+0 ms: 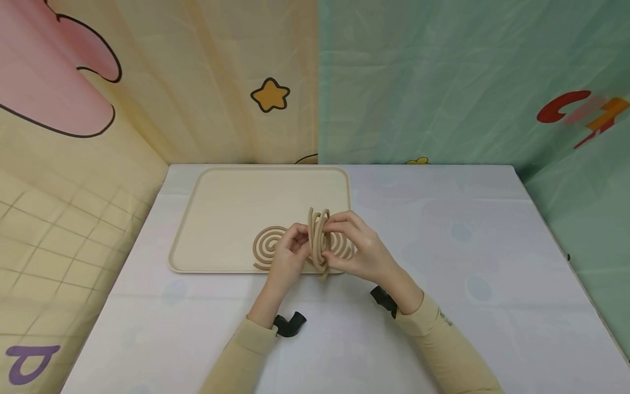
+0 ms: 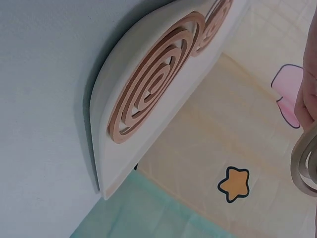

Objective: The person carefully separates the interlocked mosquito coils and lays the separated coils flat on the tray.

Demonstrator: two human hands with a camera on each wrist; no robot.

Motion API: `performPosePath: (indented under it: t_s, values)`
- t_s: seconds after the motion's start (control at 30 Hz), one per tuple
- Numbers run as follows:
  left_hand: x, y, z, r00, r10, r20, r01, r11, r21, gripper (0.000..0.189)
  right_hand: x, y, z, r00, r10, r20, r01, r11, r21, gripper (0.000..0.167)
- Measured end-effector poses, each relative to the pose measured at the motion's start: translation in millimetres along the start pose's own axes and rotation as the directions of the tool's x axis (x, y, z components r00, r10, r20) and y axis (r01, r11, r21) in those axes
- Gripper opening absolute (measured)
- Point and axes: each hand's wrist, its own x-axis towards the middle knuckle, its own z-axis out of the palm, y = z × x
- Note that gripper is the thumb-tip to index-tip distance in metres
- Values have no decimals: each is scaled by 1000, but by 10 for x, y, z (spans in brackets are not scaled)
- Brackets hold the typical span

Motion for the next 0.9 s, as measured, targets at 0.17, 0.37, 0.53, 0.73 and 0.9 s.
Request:
performPosePath:
  t_s: [0.17,0.37,0.53,0.73,0.9]
  values:
    - [15,-25,-20,997,-75,-13,75,997,-6,19,0,10,6,999,-35,19,36,998,-50,39]
    - [36,-77,-41,986,-167,8,167,982,-85,15,-3,15,12,997,-57,47,62,993,-103,39]
    - [48,-96,-40,977,-209,41,213,955,-209,18,-30,32,19,999,38,26,-39,999,28,43]
    - [60,-106,-59,969,-246,22,241,923,-300,21,-80,93,26,968,253,-8,-226,879,421,43]
    - [79,-118,-85,971,-236,42,235,903,-361,22,-119,159,20,915,403,-8,-293,678,674,46]
